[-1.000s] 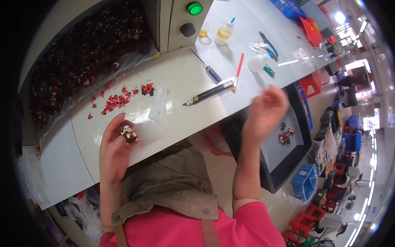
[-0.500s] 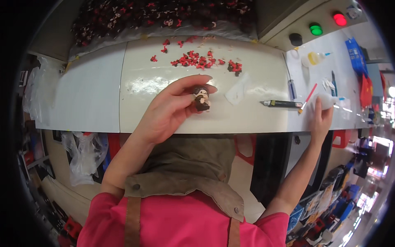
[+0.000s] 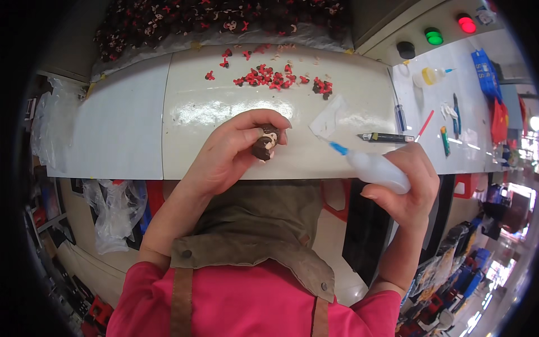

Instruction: Assemble small plastic toy components by applying glue and pressing parts together at a factory workbench.

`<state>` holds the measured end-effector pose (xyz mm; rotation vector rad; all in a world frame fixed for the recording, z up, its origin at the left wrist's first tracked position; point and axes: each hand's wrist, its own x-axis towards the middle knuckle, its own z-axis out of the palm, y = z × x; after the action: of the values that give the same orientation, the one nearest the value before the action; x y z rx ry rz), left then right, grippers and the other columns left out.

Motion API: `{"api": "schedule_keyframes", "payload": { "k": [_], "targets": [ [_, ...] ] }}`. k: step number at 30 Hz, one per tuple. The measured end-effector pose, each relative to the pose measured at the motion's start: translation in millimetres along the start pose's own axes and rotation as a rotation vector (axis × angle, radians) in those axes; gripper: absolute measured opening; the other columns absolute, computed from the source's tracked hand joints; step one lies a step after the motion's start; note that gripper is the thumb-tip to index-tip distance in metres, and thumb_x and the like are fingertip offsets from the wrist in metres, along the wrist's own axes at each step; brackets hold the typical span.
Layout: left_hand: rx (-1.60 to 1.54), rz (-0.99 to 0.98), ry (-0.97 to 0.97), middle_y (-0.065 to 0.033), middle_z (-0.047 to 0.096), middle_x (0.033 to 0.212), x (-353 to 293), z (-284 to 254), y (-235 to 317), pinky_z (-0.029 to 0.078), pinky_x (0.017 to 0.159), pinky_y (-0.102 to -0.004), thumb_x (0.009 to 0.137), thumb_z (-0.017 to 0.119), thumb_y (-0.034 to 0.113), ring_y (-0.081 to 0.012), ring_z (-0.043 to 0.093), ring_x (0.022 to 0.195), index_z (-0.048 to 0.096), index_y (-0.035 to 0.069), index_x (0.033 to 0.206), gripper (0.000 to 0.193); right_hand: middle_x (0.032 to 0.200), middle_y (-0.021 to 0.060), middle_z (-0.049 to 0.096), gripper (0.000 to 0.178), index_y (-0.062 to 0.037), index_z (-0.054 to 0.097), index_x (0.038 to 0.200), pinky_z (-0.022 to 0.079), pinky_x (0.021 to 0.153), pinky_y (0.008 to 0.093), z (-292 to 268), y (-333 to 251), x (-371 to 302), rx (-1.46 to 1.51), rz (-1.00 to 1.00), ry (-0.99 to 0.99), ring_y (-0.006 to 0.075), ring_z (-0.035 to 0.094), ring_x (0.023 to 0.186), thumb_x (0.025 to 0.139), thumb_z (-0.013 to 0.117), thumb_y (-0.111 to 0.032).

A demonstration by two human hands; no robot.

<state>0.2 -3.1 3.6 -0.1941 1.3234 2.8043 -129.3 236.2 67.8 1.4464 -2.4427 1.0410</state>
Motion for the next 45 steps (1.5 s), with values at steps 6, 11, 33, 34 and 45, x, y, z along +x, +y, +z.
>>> {"api": "schedule_keyframes", "payload": {
  "k": [6, 11, 33, 34, 45],
  "targets": [
    [0.046, 0.019, -0.016, -0.0074, 0.055, 0.102, -4.5, -0.1, 2.6, 0.042, 0.078, -0.0248, 0.088, 0.040, 0.012, -0.0109, 0.050, 0.091, 0.054, -0.002, 0.111, 0.030, 0.068, 0.0060, 0.057, 0.046, -0.0033, 0.062, 0.078, 0.039, 0.054, 0.0307, 7.5, -8.9, 13.7, -0.037, -0.082, -0.138, 0.0209, 0.052, 0.059, 0.061, 0.080, -0.042],
    [0.066, 0.054, -0.028, -0.0069, 0.055, 0.102, -5.3, -1.0, 1.9, 0.042, 0.077, -0.0245, 0.089, 0.041, 0.012, -0.0103, 0.051, 0.090, 0.054, -0.001, 0.111, 0.028, 0.066, 0.0060, 0.056, 0.043, -0.0053, 0.062, 0.076, 0.039, 0.055, 0.0314, 12.2, -13.0, 20.6, -0.058, -0.110, -0.192, 0.0235, 0.053, 0.059, 0.057, 0.081, -0.038],
    [0.051, 0.043, -0.066, -0.0047, 0.058, 0.098, -2.7, 0.6, 0.9, 0.043, 0.077, -0.0223, 0.090, 0.042, 0.011, -0.0078, 0.052, 0.087, 0.054, -0.002, 0.114, 0.030, 0.066, 0.0069, 0.053, 0.042, -0.0057, 0.062, 0.077, 0.039, 0.055, 0.0334, 10.8, -19.8, 26.1, -0.149, -0.158, -0.229, 0.0252, 0.052, 0.059, 0.057, 0.081, -0.037],
    [0.050, 0.043, -0.066, -0.0047, 0.058, 0.098, -2.7, 1.2, 0.5, 0.043, 0.077, -0.0223, 0.090, 0.042, 0.011, -0.0078, 0.052, 0.087, 0.054, -0.002, 0.114, 0.030, 0.066, 0.0065, 0.053, 0.042, -0.0057, 0.061, 0.077, 0.039, 0.054, 0.0335, 8.8, -23.6, 26.5, -0.195, -0.183, -0.225, 0.0251, 0.051, 0.059, 0.056, 0.081, -0.037],
    [0.045, 0.054, -0.071, -0.0045, 0.058, 0.101, -0.6, 0.1, -0.8, 0.044, 0.080, -0.0229, 0.092, 0.041, 0.008, -0.0078, 0.053, 0.091, 0.054, -0.003, 0.116, 0.030, 0.064, 0.0032, 0.048, 0.040, -0.0057, 0.057, 0.074, 0.038, 0.053, 0.0327, 3.7, -47.2, 33.4, -0.419, -0.334, -0.182, 0.0223, 0.049, 0.056, 0.056, 0.079, -0.034]
  ]
}}
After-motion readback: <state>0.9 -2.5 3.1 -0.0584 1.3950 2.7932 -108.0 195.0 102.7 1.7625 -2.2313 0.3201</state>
